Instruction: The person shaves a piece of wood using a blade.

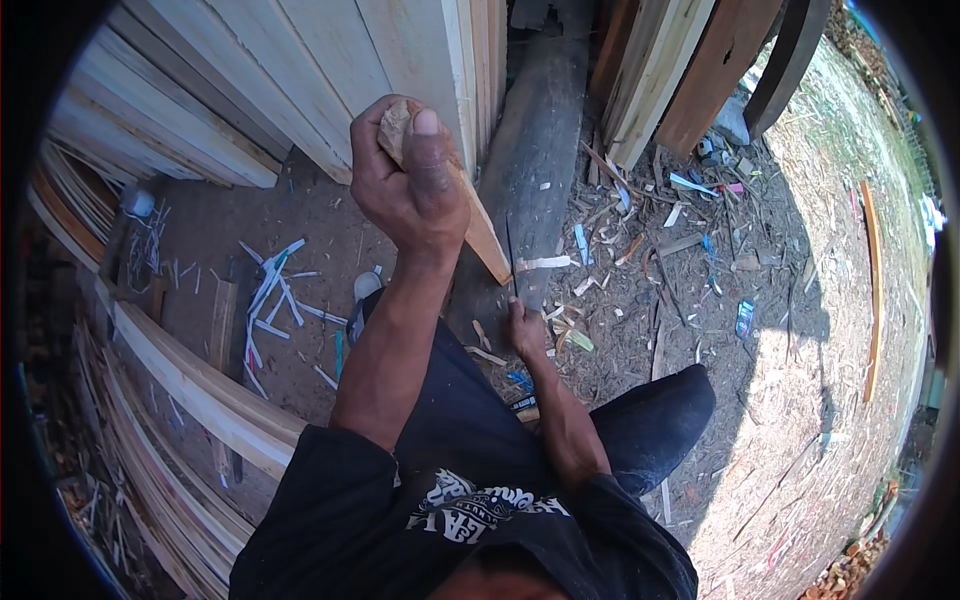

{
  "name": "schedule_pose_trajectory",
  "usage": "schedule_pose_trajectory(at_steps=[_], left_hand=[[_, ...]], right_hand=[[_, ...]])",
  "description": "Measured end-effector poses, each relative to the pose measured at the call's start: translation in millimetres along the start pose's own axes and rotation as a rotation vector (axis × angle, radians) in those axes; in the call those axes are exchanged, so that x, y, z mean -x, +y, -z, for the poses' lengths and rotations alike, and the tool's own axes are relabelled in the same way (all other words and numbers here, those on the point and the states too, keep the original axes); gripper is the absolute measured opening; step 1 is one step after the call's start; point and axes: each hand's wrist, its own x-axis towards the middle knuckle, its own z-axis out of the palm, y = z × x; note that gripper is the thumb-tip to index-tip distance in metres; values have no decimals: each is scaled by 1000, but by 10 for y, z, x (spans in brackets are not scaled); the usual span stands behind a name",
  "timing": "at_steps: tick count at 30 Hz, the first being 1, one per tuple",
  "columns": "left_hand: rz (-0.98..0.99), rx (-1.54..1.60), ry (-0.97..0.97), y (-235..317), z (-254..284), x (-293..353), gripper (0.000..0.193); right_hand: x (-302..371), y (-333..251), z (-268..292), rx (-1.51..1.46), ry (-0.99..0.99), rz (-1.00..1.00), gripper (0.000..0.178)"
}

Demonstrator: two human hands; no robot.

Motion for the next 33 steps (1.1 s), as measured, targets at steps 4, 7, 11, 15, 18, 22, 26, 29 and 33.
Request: schedule_pose_trajectory(at_steps=[4, 7, 11, 15, 18, 22, 26, 29, 33], left_hand=[[33, -94, 71, -158, 180, -98, 38], [76, -22, 57, -128, 111, -153, 36], [89, 29, -23, -170, 147, -207, 32], [174, 146, -172, -122, 83, -259, 31], [141, 162, -147, -214, 274, -323, 30], [185, 213, -103, -87, 366, -292, 29], [177, 305, -120, 233, 246, -186, 31], [105, 241, -222, 188, 25, 15, 32], [111, 265, -172, 95, -9, 1, 32]], right_hand=[[-45, -170, 58, -818, -326, -657, 50], [-302, -60, 338, -475, -362, -404, 57], [-615, -111, 602, 85, -512, -38, 64], [-849, -502, 873, 266, -711, -180, 61], [-651, -359, 770, -71, -602, -375, 56], [111, -61, 465, -306, -306, -373, 49], [448, 246, 214, -447, -90, -230, 52], [456, 285, 225, -283, 25, -176, 62], [447, -341, 571, -295, -60, -248, 62]])
